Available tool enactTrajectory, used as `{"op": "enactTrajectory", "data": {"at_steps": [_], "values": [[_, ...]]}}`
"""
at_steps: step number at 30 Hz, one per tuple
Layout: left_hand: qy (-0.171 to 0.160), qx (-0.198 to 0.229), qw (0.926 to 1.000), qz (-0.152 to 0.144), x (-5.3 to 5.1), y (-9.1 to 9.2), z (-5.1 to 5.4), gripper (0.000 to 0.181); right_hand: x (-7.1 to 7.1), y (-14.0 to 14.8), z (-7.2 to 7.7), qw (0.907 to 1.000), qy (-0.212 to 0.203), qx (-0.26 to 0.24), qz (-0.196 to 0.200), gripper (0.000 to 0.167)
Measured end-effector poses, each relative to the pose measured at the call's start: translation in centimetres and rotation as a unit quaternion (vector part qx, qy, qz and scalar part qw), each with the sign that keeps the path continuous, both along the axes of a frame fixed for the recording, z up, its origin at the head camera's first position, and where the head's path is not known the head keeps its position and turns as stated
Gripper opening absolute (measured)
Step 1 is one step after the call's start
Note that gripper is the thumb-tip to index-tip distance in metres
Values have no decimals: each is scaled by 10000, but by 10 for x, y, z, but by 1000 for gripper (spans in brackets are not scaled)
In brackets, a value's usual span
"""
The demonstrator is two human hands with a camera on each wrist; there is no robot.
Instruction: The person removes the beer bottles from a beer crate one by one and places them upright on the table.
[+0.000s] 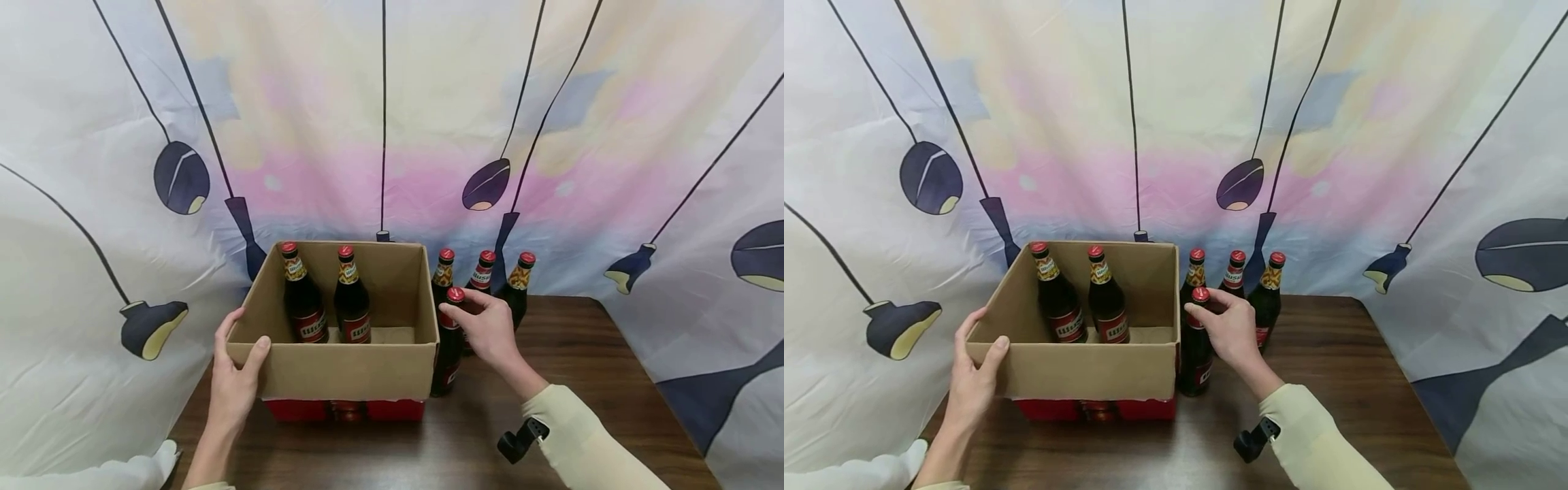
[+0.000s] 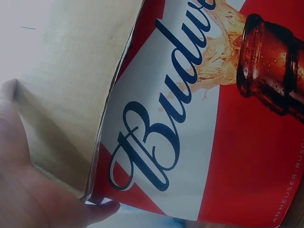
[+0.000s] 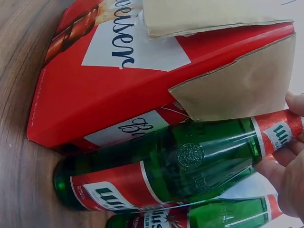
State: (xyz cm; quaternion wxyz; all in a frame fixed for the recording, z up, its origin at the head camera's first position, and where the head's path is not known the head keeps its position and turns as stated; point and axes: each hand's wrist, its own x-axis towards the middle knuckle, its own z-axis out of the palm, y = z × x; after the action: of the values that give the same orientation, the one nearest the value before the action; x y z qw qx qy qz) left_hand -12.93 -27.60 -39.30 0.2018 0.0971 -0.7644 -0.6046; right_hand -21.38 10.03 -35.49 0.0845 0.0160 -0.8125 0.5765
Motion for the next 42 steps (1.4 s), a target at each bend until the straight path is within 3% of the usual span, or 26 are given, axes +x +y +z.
{"op": "enactTrajectory", "data": {"at_steps": [7,14,19,24,31,37,42], "values": [[28,10,10000,9,0,0,0,70,0,6,9,9989,141,124,431,50],[130,78,9999,-49,-1,0,2,69,-3,-15,56,9928,950,-166,710,45],[135,71,9998,-88,-1,0,2,69,-13,-58,77,9906,786,-208,1096,41],[101,19,9998,-180,0,2,0,70,-24,-95,79,9917,178,-16,1270,44],[124,45,9997,-192,1,2,2,70,-40,-129,75,9917,-493,53,1190,45],[231,108,9995,-165,1,1,4,69,-49,-148,74,9911,-724,194,1103,44],[207,99,9996,-153,3,0,2,70,-55,-157,64,9884,-883,393,1174,46]]}}
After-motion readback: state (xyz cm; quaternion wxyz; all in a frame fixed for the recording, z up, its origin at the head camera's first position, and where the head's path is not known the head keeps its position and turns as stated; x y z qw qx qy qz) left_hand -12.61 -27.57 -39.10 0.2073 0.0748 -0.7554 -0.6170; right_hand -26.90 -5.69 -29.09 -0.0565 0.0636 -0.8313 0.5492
